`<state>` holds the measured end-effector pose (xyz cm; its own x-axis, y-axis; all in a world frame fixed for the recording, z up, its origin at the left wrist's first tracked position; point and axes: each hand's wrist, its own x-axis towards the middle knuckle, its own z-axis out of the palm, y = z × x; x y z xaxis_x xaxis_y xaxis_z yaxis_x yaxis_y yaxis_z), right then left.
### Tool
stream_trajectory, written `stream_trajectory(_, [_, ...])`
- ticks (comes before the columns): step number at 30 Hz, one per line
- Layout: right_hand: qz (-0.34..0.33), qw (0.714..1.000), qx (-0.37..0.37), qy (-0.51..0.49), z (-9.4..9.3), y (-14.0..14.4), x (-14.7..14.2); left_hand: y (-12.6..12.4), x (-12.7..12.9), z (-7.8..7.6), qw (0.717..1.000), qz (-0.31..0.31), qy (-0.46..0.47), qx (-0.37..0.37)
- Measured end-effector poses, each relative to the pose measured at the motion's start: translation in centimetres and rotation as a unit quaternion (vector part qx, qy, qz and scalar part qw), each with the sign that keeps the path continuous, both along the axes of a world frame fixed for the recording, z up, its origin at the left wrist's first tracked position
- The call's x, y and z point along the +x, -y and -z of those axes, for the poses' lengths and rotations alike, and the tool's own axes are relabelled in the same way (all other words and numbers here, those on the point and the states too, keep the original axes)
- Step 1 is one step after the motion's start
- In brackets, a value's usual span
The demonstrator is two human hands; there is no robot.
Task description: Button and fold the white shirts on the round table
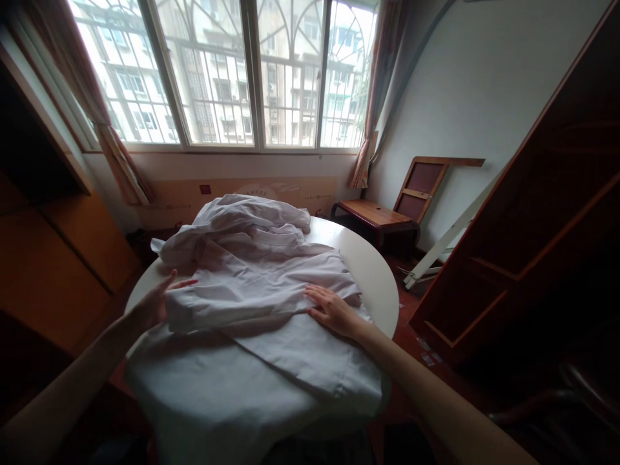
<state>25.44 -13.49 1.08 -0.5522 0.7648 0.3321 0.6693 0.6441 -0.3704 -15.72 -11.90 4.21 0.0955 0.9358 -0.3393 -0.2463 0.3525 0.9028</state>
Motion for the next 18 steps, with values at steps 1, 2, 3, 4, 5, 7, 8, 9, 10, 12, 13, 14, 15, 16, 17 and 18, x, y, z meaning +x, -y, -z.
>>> stream_trajectory(1, [0.004,1.000,0.013,0.008,0.0,0.0,0.1,0.4,-0.2,0.2,0.999,0.010,-0.045,-0.008])
stream_trajectory(2, [0.006,0.999,0.030,0.020,0.0,-0.1,0.2,0.9,-0.3,0.4,0.996,0.018,-0.087,-0.006])
stream_trajectory(3, [0.007,0.998,0.048,0.036,-0.1,-0.2,0.4,1.4,-0.3,0.5,0.992,0.028,-0.121,0.002])
stream_trajectory(4, [0.009,0.997,0.065,0.051,-0.1,-0.3,0.6,2.0,-0.2,0.6,0.989,0.037,-0.146,0.011])
stream_trajectory(5, [0.011,0.995,0.078,0.067,-0.2,-0.4,1.0,2.5,-0.1,0.7,0.986,0.044,-0.161,0.016])
stream_trajectory(7, [0.017,0.991,0.091,0.093,-0.5,-0.6,2.0,3.6,0.2,0.6,0.984,0.044,-0.173,0.013])
stream_trajectory(8, [0.022,0.990,0.094,0.103,-0.6,-0.7,2.6,4.0,0.4,0.5,0.984,0.037,-0.172,0.008])
stream_trajectory(9, [0.030,0.989,0.098,0.110,-0.7,-0.8,3.2,4.4,0.5,0.3,0.986,0.028,-0.164,0.003])
stream_trajectory(10, [0.041,0.987,0.103,0.115,-0.9,-0.8,3.9,4.7,0.5,0.2,0.988,0.020,-0.151,-0.004])
stream_trajectory(12, [0.064,0.983,0.118,0.123,-1.3,-0.9,5.2,5.3,0.4,-0.2,0.993,0.017,-0.113,-0.016])
stream_trajectory(13, [0.070,0.981,0.125,0.129,-1.5,-1.0,5.8,5.5,0.4,-0.4,0.995,0.016,-0.096,-0.020])
stream_trajectory(14, [0.071,0.979,0.130,0.137,-1.7,-1.0,6.3,5.6,0.3,-0.6,0.996,0.014,-0.083,-0.022])
stream_trajectory(15, [0.068,0.978,0.133,0.146,-1.8,-1.1,6.7,5.8,0.2,-0.8,0.997,0.010,-0.076,-0.020])
stream_trajectory(16, [0.063,0.977,0.134,0.155,-2.0,-1.2,7.1,5.9,0.1,-1.1,0.997,0.006,-0.072,-0.019])
stream_trajectory(17, [0.060,0.976,0.133,0.160,-2.0,-1.3,7.4,6.1,0.0,-1.3,0.997,0.003,-0.074,-0.018])
stream_trajectory(18, [0.061,0.976,0.130,0.161,-2.0,-1.4,7.6,6.2,-0.1,-1.5,0.997,0.001,-0.079,-0.019])
